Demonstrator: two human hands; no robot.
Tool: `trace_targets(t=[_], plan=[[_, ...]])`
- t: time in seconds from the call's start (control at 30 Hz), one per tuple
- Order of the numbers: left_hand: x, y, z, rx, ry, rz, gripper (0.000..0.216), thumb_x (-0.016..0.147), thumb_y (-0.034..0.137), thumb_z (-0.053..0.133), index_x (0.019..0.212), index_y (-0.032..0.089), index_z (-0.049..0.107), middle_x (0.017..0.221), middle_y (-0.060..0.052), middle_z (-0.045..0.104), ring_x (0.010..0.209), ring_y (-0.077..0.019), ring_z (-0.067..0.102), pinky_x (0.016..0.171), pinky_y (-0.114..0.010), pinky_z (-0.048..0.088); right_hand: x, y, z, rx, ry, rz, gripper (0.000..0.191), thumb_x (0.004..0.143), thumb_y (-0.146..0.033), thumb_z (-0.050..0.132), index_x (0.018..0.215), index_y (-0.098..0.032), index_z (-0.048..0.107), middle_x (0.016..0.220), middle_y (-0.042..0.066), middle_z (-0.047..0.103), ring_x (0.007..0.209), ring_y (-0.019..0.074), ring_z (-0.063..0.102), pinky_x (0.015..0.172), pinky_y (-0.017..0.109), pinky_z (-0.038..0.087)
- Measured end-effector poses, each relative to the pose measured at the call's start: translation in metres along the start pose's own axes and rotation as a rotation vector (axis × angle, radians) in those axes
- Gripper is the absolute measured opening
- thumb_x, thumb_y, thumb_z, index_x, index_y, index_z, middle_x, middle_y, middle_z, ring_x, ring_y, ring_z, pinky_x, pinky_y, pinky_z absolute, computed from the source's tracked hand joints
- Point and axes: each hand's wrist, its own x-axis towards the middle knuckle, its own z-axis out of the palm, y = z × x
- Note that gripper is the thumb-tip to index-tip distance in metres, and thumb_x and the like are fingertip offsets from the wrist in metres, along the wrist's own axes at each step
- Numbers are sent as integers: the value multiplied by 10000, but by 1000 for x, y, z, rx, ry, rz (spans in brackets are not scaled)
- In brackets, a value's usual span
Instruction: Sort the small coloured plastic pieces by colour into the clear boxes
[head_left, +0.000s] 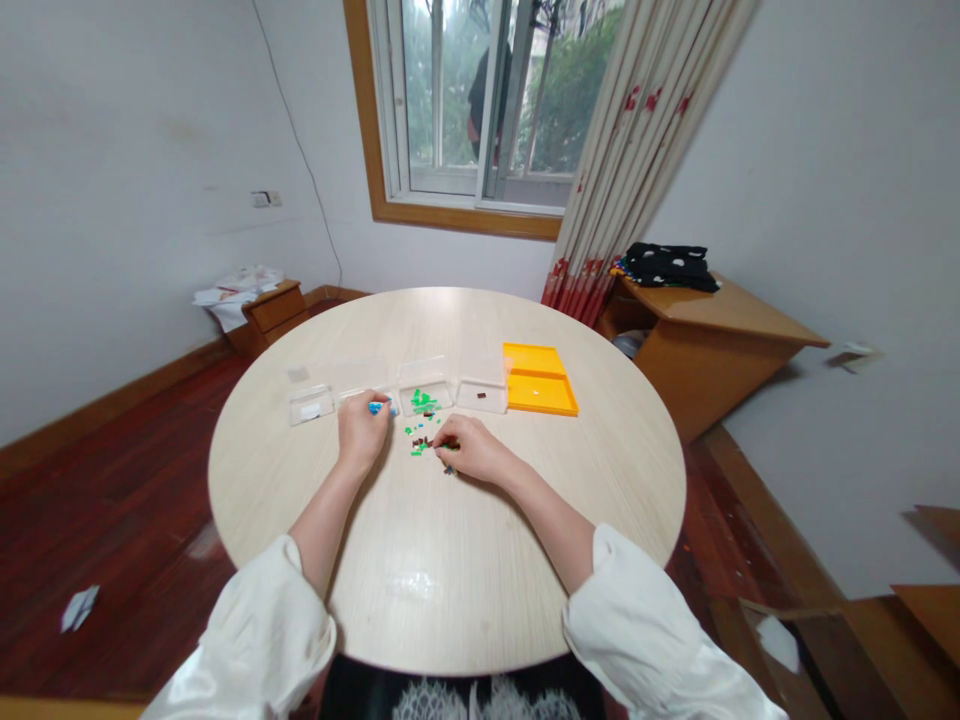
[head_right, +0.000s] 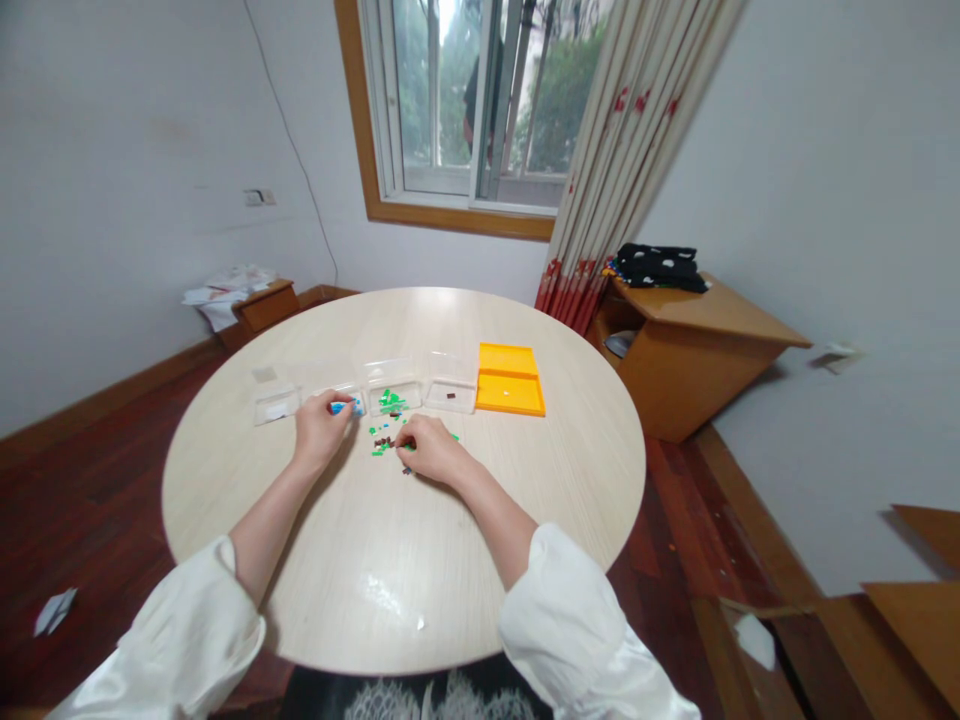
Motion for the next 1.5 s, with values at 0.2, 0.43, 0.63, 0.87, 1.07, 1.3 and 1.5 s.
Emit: trace_targets(t=[0.2,0.43,0.63,0.87,1.07,1.3,1.5], plan=[[1,-5,1,14,-9,-2,233,741,239,484,790,161,698,836,-88,705,825,-245,613,763,-340,435,1,0,0,7,-8,72,141,692,-48,561,732,-130,668,752,29,612,687,98,528,663,204,393],[0,-2,-2,108,-34,-24,270,789,266,471,860,158,709,892,-109,702,878,-265,598,800,-366,410,1,-1,0,18,6,125,134,692,-50,558,734,-131,657,759,27,605,672,96,515,643,205,389],[-1,3,-6,214,-62,-63,293,816,286,453,890,167,710,910,-106,701,913,-284,578,811,-391,382,2,2,4,11,17,138,144,684,-47,558,744,-135,654,755,23,595,668,101,503,648,218,385],[-1,7,-9,256,-59,-82,306,824,308,443,892,174,709,900,-107,697,922,-292,565,787,-389,358,1,1,3,0,21,139,135,690,-47,547,720,-143,636,755,23,587,675,107,505,655,224,384],[-1,7,-10,271,-57,-90,305,824,319,444,880,178,708,884,-111,693,915,-290,556,776,-384,341,0,-1,2,-61,24,119,129,710,-53,523,699,-148,609,759,31,590,697,118,510,672,240,378],[-1,8,-10,283,-65,-105,303,825,328,448,850,173,707,861,-121,690,923,-298,550,780,-391,328,1,1,1,-46,110,97,108,731,-69,518,717,-145,593,769,43,612,735,136,531,699,255,391],[-1,9,-11,275,-42,-108,293,807,337,465,806,170,705,824,-124,683,896,-299,550,761,-392,333,2,1,-2,66,210,81,130,762,-74,495,723,-155,589,704,17,624,673,119,557,668,234,411]])
